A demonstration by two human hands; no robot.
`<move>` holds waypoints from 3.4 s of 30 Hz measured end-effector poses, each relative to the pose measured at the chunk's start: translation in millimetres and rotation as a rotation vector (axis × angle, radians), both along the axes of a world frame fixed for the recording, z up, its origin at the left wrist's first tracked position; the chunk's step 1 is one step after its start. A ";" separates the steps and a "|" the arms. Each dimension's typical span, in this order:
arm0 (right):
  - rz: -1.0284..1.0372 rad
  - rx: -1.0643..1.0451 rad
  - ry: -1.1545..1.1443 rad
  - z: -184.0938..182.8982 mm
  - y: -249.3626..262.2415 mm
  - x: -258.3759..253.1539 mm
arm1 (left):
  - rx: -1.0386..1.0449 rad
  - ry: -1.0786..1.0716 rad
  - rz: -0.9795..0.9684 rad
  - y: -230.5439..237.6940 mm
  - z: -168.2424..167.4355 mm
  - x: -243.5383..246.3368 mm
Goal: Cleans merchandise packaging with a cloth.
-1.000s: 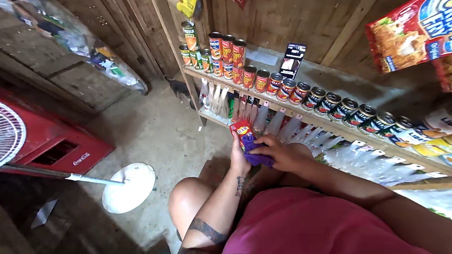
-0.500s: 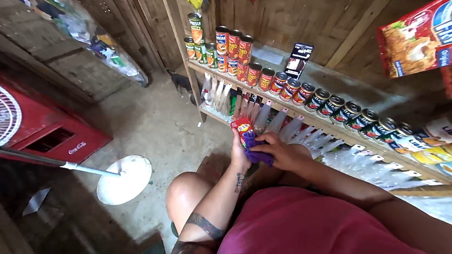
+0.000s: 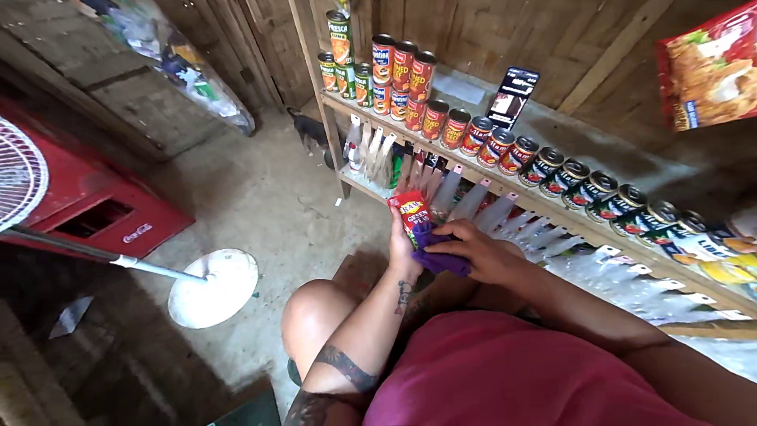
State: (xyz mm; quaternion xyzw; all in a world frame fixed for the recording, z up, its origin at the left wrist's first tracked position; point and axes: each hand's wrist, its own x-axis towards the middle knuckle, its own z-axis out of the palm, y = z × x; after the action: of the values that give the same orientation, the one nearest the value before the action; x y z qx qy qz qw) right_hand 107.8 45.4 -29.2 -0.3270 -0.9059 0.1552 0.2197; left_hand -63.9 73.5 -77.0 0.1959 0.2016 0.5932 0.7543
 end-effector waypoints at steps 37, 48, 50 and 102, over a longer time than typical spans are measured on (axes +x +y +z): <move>-0.336 -0.174 -0.008 0.9 24.3 -5.0 | -0.113 0.356 -0.165 -10.0 4.0 17.1; -0.430 -0.076 -0.139 8.7 22.5 -6.2 | 0.104 0.577 -0.164 -12.5 -8.0 20.6; -0.435 -0.085 -0.159 9.7 21.9 -6.6 | 0.110 0.583 -0.160 -12.7 -8.4 21.4; -0.025 -0.104 -0.220 -4.1 -11.3 -18.9 | -0.221 0.122 0.037 4.0 5.3 0.0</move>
State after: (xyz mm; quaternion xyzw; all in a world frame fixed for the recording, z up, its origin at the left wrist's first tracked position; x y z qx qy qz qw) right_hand 88.9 34.1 -33.3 -0.3642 -0.9112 0.1624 0.1034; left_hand -63.8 77.4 -71.7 0.1437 0.3150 0.5681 0.7466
